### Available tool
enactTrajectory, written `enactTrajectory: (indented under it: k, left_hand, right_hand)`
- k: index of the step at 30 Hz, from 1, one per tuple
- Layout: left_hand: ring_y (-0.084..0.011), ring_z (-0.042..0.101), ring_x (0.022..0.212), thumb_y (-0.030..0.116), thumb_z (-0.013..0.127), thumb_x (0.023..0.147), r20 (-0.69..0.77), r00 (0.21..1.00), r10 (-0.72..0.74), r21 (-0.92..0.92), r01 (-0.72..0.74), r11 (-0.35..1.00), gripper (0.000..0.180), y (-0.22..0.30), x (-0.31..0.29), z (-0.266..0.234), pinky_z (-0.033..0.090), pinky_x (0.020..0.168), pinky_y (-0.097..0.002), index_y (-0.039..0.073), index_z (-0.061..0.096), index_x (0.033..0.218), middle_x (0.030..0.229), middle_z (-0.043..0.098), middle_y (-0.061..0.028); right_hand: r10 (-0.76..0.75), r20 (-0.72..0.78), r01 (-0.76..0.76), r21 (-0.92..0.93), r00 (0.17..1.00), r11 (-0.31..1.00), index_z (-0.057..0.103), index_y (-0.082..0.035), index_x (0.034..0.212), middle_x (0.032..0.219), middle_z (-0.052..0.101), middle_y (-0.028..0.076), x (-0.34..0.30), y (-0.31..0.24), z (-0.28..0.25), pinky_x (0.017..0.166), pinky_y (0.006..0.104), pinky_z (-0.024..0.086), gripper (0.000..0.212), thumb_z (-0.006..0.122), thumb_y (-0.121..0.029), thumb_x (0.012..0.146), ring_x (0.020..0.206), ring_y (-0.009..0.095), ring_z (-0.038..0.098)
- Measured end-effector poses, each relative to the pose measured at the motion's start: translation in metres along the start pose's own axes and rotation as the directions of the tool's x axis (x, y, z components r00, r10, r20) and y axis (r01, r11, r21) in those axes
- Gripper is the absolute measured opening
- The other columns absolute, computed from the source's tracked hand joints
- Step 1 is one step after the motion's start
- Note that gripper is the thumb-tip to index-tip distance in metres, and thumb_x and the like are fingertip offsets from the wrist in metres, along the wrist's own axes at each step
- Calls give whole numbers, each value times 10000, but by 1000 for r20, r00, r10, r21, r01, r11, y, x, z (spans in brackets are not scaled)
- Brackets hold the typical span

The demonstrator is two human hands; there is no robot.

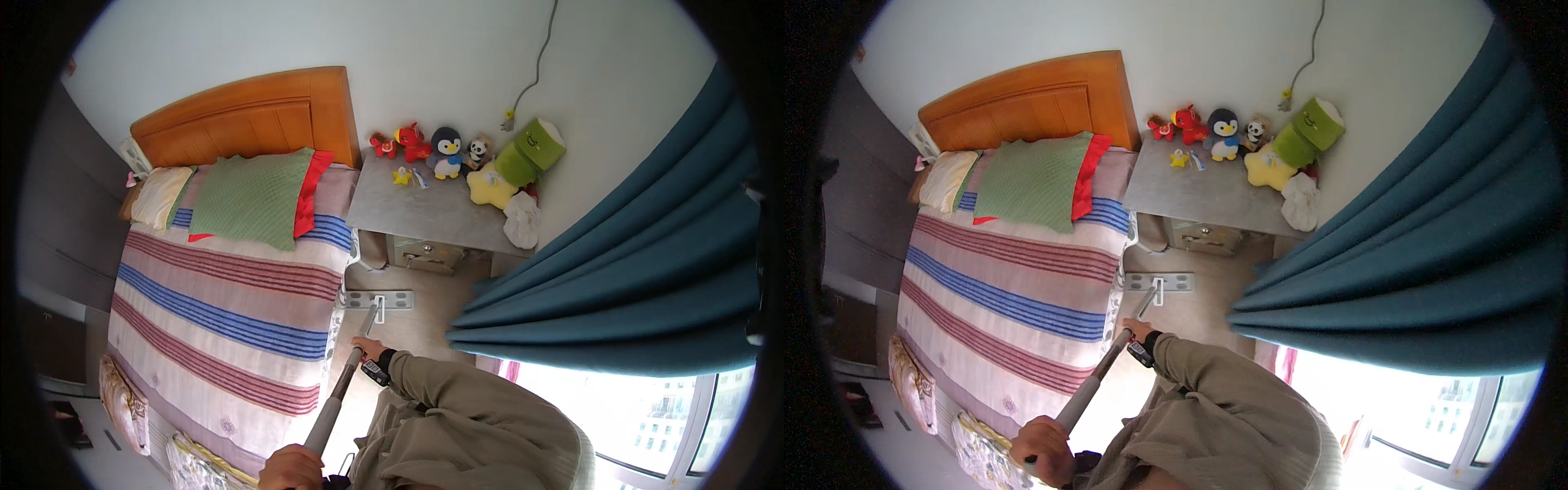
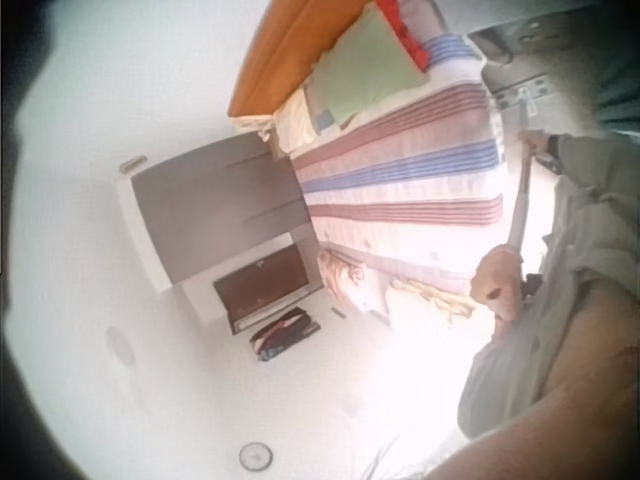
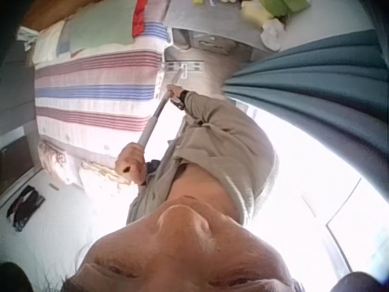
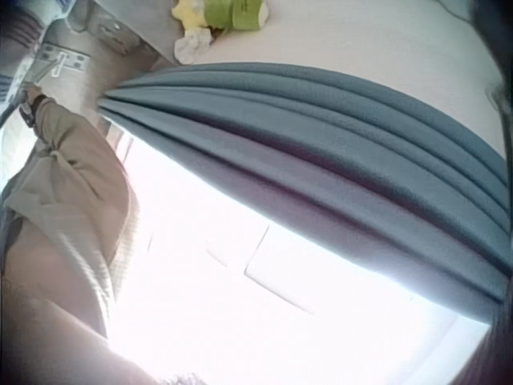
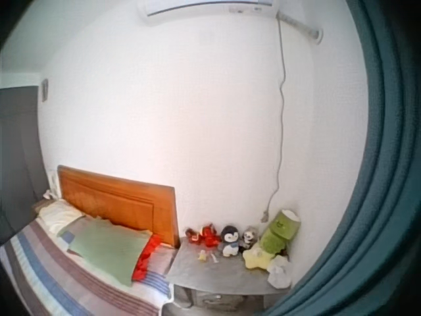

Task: The person retrieves a mop from the bathroom and mops the floor in the hallway and two bedrooms. They move the mop back and forth across the floor, covering areas near furniture and along walls.

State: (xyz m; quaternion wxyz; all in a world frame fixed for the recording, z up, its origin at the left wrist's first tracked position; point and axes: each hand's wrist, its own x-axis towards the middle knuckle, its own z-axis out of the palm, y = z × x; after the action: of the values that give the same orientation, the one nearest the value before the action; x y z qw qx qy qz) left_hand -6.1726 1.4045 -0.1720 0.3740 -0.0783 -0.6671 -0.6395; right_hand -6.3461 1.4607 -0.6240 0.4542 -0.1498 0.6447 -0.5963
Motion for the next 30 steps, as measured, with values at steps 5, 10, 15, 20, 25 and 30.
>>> enactTrajectory:
  k: [5, 10, 15, 20, 25, 30]
  left_hand:
    - [-152, 443, 373, 162, 591, 834, -74, 989, -125, 17, 127, 992, 409, 20, -32, 37, 435, 453, -306, 103, 384, 486, 452, 470, -45]
    - [-203, 479, 407, 55, 544, 780, 169, 965, -199, 68, 190, 979, 258, 39, -71, 74, 473, 485, -338, 27, 484, 531, 479, 490, -68]
    - [-209, 477, 430, -9, 502, 693, 184, 954, -237, -5, 242, 970, 151, 65, -107, 83, 470, 491, -343, 22, 490, 546, 509, 494, -72]
    - [-191, 458, 436, -55, 478, 638, 342, 903, -261, 33, 266, 964, 129, 94, -146, 72, 464, 496, -327, 32, 464, 543, 518, 487, -64]
    - [-183, 444, 434, -57, 464, 638, 346, 909, -234, -19, 256, 967, 129, 127, -197, 48, 466, 495, -321, 34, 453, 546, 510, 467, -55]
    - [-189, 439, 420, -18, 461, 663, 381, 911, -159, -77, 203, 976, 123, 157, -279, -8, 456, 485, -321, 29, 446, 550, 500, 463, -60]
  right_hand:
    - [-54, -70, 79, 429, 996, 900, 652, -140, 1073, 821, 612, 86, -28, 50, -33, 573, 317, 517, 199, 601, -246, 913, 650, 155, 594]
    - [364, -244, -146, 617, 899, 774, 664, -6, 824, 636, 575, 71, -93, 53, -62, 457, 330, 477, 331, 751, -319, 760, 494, 178, 554]
    - [352, -340, -142, 511, 872, 848, 630, 24, 717, 587, 547, 86, -153, 43, -50, 422, 346, 434, 362, 792, -300, 710, 452, 183, 515]
    - [551, -345, -246, 632, 760, 735, 607, 12, 653, 559, 523, 84, -196, 52, -30, 405, 349, 382, 363, 807, -288, 700, 430, 182, 484]
    - [592, -386, -250, 647, 708, 721, 600, 5, 635, 557, 525, 70, -234, 77, 11, 407, 342, 336, 358, 808, -277, 711, 426, 170, 463]
    - [513, -456, -126, 646, 728, 753, 579, -10, 633, 560, 521, 53, -286, 126, 77, 408, 335, 320, 338, 804, -246, 721, 426, 156, 448]
